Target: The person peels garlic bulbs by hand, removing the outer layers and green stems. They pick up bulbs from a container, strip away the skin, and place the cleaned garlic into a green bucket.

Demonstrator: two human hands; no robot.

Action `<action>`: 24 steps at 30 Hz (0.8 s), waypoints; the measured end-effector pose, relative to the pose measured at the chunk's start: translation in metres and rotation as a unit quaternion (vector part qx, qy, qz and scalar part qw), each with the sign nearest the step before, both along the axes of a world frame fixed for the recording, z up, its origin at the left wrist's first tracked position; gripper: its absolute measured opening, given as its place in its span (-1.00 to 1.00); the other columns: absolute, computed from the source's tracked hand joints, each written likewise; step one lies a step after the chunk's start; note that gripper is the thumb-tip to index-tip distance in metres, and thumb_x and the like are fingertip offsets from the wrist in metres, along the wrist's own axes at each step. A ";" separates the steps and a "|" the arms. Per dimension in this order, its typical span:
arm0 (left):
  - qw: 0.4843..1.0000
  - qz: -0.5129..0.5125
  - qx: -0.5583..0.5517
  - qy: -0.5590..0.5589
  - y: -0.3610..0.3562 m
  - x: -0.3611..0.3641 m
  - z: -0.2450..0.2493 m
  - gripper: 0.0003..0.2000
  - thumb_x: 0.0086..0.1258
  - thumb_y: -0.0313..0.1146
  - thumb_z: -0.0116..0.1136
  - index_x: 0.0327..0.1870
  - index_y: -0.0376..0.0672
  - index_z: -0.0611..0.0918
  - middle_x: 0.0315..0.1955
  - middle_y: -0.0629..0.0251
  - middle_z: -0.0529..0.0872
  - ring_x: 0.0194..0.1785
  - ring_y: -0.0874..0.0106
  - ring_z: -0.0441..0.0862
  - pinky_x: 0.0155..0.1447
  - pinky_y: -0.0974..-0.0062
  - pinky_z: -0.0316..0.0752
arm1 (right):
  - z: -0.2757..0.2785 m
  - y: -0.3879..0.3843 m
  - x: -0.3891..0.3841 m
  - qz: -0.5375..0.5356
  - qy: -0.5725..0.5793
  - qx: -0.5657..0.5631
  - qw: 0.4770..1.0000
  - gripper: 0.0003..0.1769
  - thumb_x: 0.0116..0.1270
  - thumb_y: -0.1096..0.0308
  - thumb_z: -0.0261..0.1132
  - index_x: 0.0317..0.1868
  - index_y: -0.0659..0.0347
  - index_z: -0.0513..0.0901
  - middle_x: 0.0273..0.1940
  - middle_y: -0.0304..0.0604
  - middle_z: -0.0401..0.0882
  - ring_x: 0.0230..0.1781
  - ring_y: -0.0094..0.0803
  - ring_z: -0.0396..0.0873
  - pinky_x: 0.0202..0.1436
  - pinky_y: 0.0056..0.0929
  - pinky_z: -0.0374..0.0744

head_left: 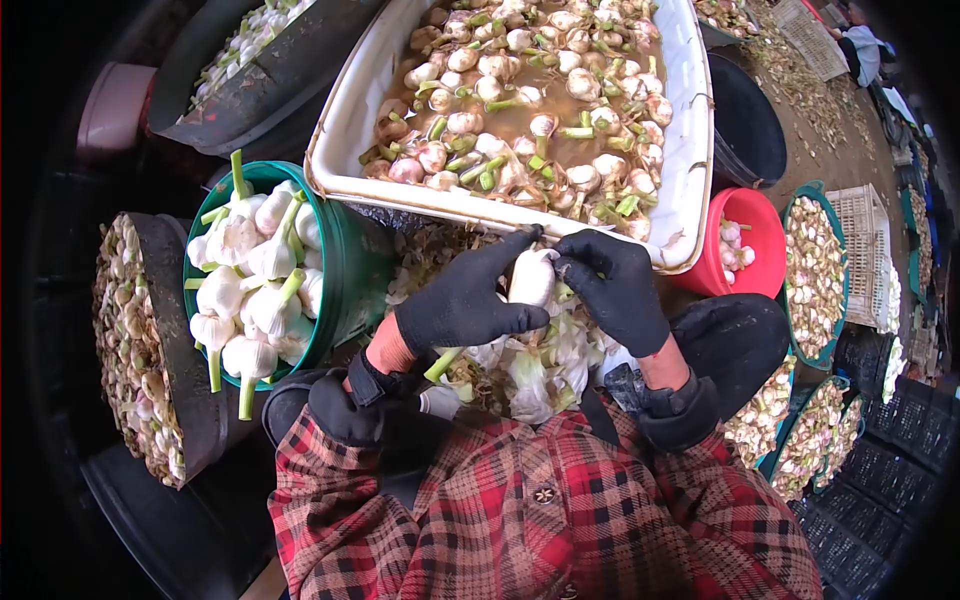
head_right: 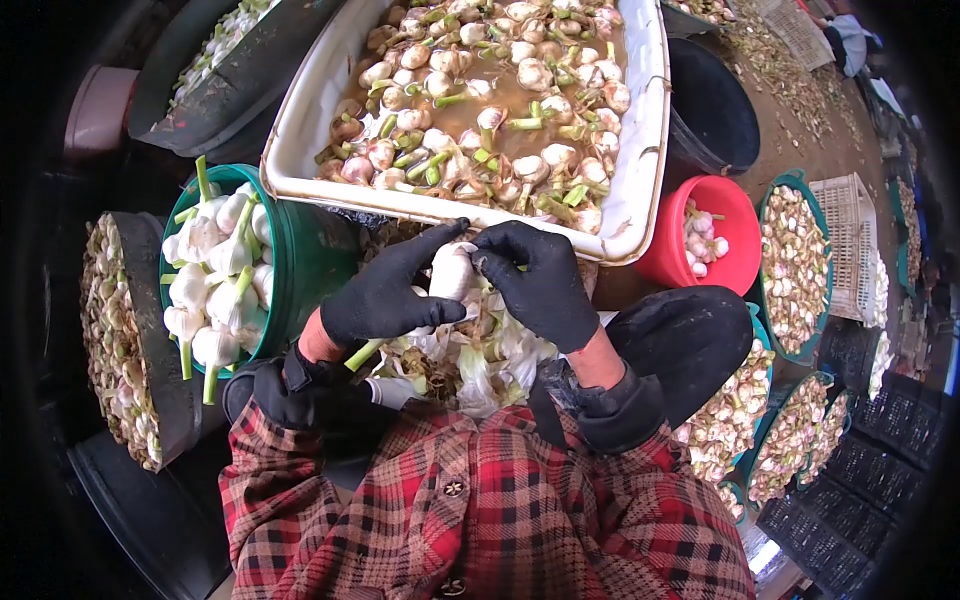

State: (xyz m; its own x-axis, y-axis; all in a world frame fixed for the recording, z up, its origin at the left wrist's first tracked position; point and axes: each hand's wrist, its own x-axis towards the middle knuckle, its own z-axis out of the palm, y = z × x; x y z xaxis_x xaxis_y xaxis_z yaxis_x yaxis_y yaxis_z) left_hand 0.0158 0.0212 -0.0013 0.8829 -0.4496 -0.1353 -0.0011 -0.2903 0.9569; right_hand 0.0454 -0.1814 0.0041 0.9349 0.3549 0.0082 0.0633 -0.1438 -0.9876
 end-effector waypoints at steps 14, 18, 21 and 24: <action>0.987 0.091 0.099 -0.084 -0.015 -0.005 0.005 -0.59 0.16 -0.21 0.35 -0.09 -0.35 0.60 -0.42 0.11 0.69 -0.41 0.44 0.66 -0.27 0.43 0.54 | -0.012 -0.003 0.008 -0.016 -0.086 -0.165 0.982 -0.89 0.17 0.48 0.28 -0.32 0.36 0.65 -0.45 0.10 0.63 -0.43 -0.10 0.64 -0.31 -0.26 0.53; 0.978 0.105 0.041 -0.176 -0.020 -0.006 0.006 -0.57 0.10 -0.22 0.37 -0.10 -0.35 0.61 -0.54 0.06 0.63 -0.49 0.20 0.65 -0.34 0.35 0.52 | -0.004 -0.004 0.014 0.005 -0.032 -0.170 0.985 -0.84 0.18 0.45 0.27 -0.31 0.40 0.68 -0.48 0.14 0.63 -0.49 -0.22 0.61 -0.33 -0.28 0.51; 0.974 0.113 0.008 -0.195 -0.020 -0.007 0.012 -0.53 0.09 -0.25 0.37 -0.03 -0.36 0.58 -0.50 0.02 0.63 -0.45 0.20 0.65 -0.30 0.38 0.53 | -0.007 -0.007 0.017 0.001 0.006 -0.163 0.987 -0.80 0.20 0.43 0.27 -0.27 0.42 0.69 -0.49 0.10 0.64 -0.51 -0.35 0.56 -0.35 -0.32 0.49; 0.973 0.097 0.000 -0.211 -0.016 -0.009 0.009 -0.48 0.11 -0.28 0.35 0.08 -0.37 0.52 -0.36 0.02 0.64 -0.36 0.29 0.67 -0.22 0.40 0.55 | -0.010 -0.011 0.022 0.000 0.012 -0.121 0.993 -0.81 0.22 0.41 0.28 -0.30 0.42 0.68 -0.52 0.04 0.63 -0.52 -0.41 0.52 -0.35 -0.33 0.47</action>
State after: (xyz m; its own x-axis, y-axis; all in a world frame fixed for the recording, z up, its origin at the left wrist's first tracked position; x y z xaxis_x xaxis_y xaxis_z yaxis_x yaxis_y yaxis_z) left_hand 0.0069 0.0054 0.0074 0.9281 -0.2696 0.2569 -0.3388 -0.3245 0.8832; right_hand 0.0676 -0.1921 -0.0061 0.9339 0.3434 -0.0997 0.0402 -0.3777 -0.9251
